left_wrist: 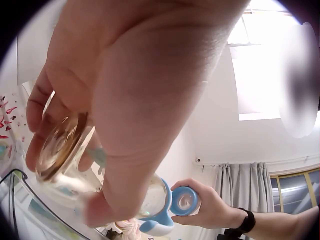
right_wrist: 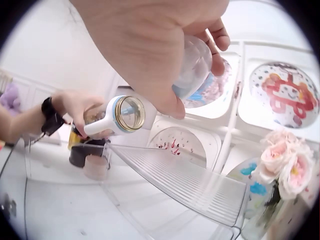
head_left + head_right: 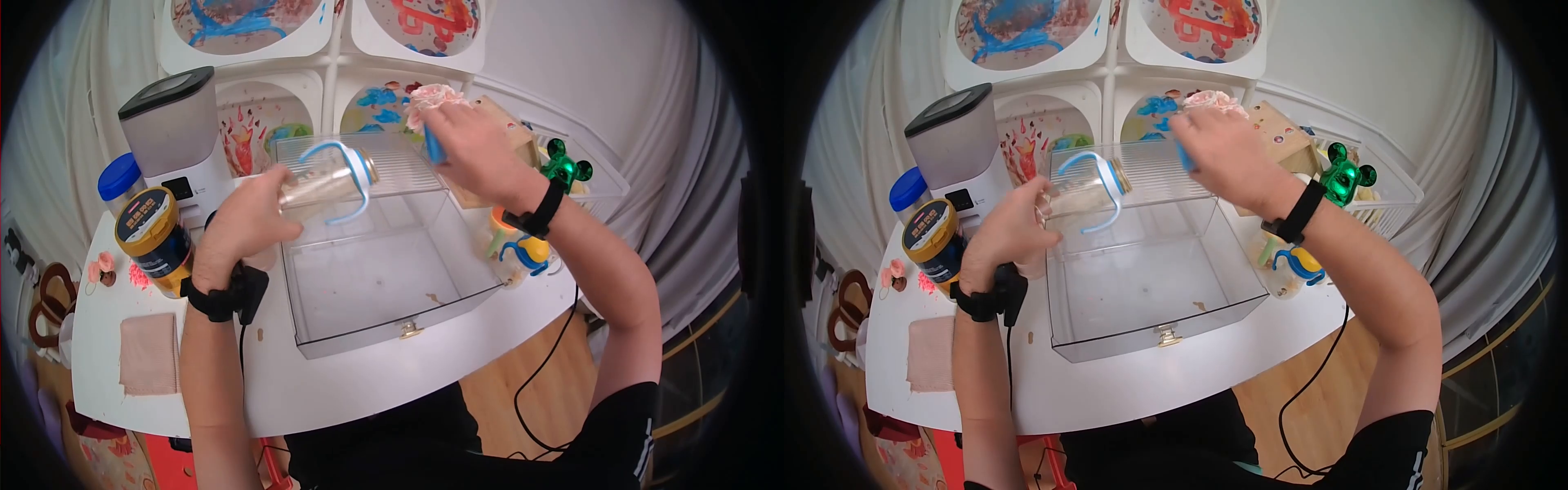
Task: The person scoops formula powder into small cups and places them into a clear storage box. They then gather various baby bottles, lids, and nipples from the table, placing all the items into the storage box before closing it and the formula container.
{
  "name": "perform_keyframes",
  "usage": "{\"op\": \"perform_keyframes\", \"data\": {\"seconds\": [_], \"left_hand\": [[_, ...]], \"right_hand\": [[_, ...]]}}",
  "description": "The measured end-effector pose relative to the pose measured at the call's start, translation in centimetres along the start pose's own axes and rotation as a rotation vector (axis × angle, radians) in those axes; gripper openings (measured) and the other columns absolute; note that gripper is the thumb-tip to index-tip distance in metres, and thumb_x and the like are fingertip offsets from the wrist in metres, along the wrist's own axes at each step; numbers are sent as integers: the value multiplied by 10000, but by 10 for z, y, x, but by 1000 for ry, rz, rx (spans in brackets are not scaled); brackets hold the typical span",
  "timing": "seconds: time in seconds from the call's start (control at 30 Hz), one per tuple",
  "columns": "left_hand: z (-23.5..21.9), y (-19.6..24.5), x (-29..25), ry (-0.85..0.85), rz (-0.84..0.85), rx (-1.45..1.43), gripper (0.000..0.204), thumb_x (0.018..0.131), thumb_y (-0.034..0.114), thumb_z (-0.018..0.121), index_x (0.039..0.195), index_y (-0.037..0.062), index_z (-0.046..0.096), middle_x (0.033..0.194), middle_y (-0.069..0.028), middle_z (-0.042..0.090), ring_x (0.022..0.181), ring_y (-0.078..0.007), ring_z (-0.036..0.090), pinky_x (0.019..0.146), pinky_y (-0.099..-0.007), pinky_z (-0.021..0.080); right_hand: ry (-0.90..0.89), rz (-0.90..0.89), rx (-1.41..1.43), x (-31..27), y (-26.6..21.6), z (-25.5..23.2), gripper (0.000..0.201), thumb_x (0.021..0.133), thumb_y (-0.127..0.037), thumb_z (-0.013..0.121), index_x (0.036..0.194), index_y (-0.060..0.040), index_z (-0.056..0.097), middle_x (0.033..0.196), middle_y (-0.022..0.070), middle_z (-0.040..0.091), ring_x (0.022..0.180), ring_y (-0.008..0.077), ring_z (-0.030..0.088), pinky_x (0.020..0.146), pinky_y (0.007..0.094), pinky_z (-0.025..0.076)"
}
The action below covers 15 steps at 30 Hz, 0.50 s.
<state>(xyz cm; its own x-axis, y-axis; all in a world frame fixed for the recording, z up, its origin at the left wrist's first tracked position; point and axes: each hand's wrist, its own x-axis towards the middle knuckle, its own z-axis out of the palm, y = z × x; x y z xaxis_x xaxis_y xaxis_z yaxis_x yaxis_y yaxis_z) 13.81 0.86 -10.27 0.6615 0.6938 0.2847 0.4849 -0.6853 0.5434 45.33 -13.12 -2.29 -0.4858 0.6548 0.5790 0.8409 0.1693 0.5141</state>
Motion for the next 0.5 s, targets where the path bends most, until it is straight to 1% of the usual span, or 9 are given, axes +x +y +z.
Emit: {"op": "perform_keyframes", "data": {"seconds": [0.1, 0.13, 0.23, 0.33, 0.43, 0.5], "left_hand": [[-10, 0, -2, 182, 15, -10, 731, 709, 121, 884, 1350, -6, 556, 1063, -183, 700, 914, -282, 674, 846, -389, 561], [-15, 3, -3, 174, -55, -28, 754, 743, 128, 903, 1388, 0, 535, 1158, -185, 678, 1022, -284, 684, 923, -385, 561], [-8, 0, -2, 476, 50, -20, 746, 760, 119, 908, 1397, 7, 536, 1244, -196, 637, 1130, -300, 679, 996, -388, 557], [-10, 6, -1, 467, 18, -82, 743, 768, 111, 911, 1403, 8, 538, 1299, -202, 600, 1207, -328, 661, 1044, -404, 549], [-4, -1, 6, 520, 47, -56, 737, 767, 97, 906, 1400, 6, 540, 1294, -192, 597, 1189, -333, 666, 1035, -411, 552], [-3, 3, 6, 522, 28, -61, 723, 767, 96, 906, 1389, 1, 549, 1296, -192, 604, 1193, -320, 666, 1037, -406, 550]], "right_hand": [[-90, 179, 61, -6, 16, -2, 565, 715, -126, 880, 1218, -108, 624, 1091, 144, 642, 1057, 358, 662, 878, 463, 541], [-132, 244, 67, -8, 20, -1, 604, 715, -173, 924, 1236, -115, 624, 1126, 152, 636, 1084, 372, 661, 915, 473, 547], [-235, 365, 145, -15, 33, 13, 590, 756, -189, 924, 1254, -96, 621, 1160, 168, 656, 1120, 397, 648, 942, 466, 551], [-304, 520, 416, -17, 40, 25, 585, 784, -221, 919, 1265, -76, 621, 1208, 192, 677, 1168, 408, 649, 977, 463, 545], [-384, 538, 505, -17, 42, 34, 632, 798, -208, 906, 1324, -42, 599, 1249, 212, 686, 1201, 391, 661, 1006, 447, 538], [-453, 531, 493, -17, 44, 47, 639, 808, -210, 897, 1344, -32, 598, 1249, 209, 687, 1201, 369, 675, 1018, 435, 534]]}}
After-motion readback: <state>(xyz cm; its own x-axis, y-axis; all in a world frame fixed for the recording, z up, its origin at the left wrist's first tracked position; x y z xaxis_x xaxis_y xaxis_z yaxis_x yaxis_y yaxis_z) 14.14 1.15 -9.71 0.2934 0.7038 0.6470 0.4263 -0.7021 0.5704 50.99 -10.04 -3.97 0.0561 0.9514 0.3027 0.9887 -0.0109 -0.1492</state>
